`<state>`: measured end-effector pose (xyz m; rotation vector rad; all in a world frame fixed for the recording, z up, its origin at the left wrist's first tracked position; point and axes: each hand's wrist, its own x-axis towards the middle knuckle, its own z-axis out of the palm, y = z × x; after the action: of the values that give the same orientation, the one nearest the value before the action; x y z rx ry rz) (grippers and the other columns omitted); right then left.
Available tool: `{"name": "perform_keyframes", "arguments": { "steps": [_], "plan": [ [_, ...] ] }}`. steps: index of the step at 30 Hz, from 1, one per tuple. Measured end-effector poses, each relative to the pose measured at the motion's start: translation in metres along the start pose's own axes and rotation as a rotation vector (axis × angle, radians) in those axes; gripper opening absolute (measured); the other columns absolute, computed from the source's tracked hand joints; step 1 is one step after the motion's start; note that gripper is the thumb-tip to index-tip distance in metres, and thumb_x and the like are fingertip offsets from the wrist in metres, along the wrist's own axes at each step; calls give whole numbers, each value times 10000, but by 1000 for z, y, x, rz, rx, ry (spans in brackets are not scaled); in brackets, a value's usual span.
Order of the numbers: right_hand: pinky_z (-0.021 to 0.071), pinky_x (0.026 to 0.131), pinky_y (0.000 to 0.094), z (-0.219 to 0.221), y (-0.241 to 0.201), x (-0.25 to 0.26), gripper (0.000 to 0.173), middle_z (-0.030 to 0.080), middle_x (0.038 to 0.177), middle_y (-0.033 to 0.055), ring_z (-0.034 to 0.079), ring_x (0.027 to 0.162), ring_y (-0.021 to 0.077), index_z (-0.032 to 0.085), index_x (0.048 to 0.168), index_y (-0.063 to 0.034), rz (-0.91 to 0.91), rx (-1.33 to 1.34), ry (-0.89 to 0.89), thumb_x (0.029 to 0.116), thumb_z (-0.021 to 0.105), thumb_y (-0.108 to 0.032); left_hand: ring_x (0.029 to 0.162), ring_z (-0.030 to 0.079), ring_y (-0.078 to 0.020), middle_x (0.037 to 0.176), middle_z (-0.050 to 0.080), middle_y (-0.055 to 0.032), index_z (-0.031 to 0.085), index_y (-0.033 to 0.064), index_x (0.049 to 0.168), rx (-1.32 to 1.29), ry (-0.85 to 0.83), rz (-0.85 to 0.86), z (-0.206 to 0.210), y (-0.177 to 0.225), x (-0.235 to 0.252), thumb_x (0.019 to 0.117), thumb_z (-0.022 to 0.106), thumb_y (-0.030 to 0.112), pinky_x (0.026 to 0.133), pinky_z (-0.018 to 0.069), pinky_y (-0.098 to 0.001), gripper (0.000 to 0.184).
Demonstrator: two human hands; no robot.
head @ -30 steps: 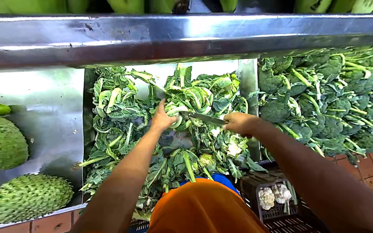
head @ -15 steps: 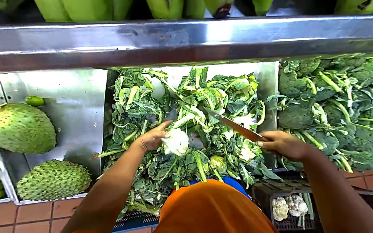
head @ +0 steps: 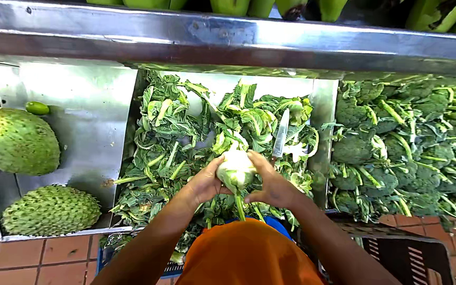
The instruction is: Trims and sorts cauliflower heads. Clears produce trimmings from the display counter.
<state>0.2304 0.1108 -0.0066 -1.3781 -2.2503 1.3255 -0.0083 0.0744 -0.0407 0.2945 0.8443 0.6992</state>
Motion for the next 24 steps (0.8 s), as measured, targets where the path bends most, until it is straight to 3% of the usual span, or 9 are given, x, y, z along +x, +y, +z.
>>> {"name": "perform_keyframes", "arguments": {
  "steps": [2,4,7,10,13,15,17,19,24],
  "plan": [
    [498,1091,480,-3,2,8,1044,393,1596,45,475,1399,205,415,1566,-228,-28,156,21,681,949,-377,1247,609,-359,1487,527,-134,262,227,1605,139,-143,11,12,18,-17,988,305,741,894,579,-589,804],
    [607,879,438,-11,23,12,906,626,1355,53,660,1137,192,497,1497,-201,81,561,86,703,889,-393,1165,647,-373,1426,574,-153,338,217,1593,266,-129,73,10,42,-29,1013,440,627,823,597,-586,718],
    [593,842,458,-9,48,1,868,688,1190,63,681,1038,216,518,1428,-233,348,1042,162,689,814,-577,1022,704,-321,1256,688,-125,457,181,1515,680,366,180,-3,73,-26,1032,597,337,802,597,-543,526],
    [599,805,460,-8,43,-12,541,716,1073,65,699,971,214,608,1253,-202,485,1286,214,953,482,-634,1371,471,-423,1542,429,-217,398,81,1555,1052,775,375,-16,80,-17,923,707,496,1081,401,-680,816],
    [607,790,424,-17,25,-17,633,730,1035,55,708,943,191,626,1216,-200,574,1251,106,1027,234,-659,1306,557,-297,1516,481,-120,319,139,1579,892,445,481,16,59,-11,854,690,579,997,528,-555,926],
    [608,771,400,-24,4,-13,622,729,1013,44,708,918,175,634,1206,-197,641,1104,5,1050,225,-639,1267,596,-252,1504,515,-90,254,152,1611,771,80,438,35,36,8,861,684,576,999,541,-516,963],
    [615,749,404,-28,-8,-6,649,732,1055,61,716,931,197,635,1246,-196,640,1004,-82,1035,251,-675,1090,680,-228,1317,653,-92,439,154,1513,551,-40,420,45,14,25,920,683,485,913,587,-464,721],
    [613,751,480,-28,-13,-2,683,721,1138,123,719,968,285,580,1358,-191,623,970,-35,1023,277,-703,849,709,-219,1006,720,-100,620,122,1273,430,131,491,53,3,35,959,655,420,757,612,-438,434],
    [604,853,473,0,-29,-6,585,702,1201,97,705,1035,252,417,1529,-245,574,997,269,1038,480,-557,758,697,-147,859,720,-6,696,183,1087,612,549,568,76,7,25,959,663,492,697,601,-426,337]
  ]
}}
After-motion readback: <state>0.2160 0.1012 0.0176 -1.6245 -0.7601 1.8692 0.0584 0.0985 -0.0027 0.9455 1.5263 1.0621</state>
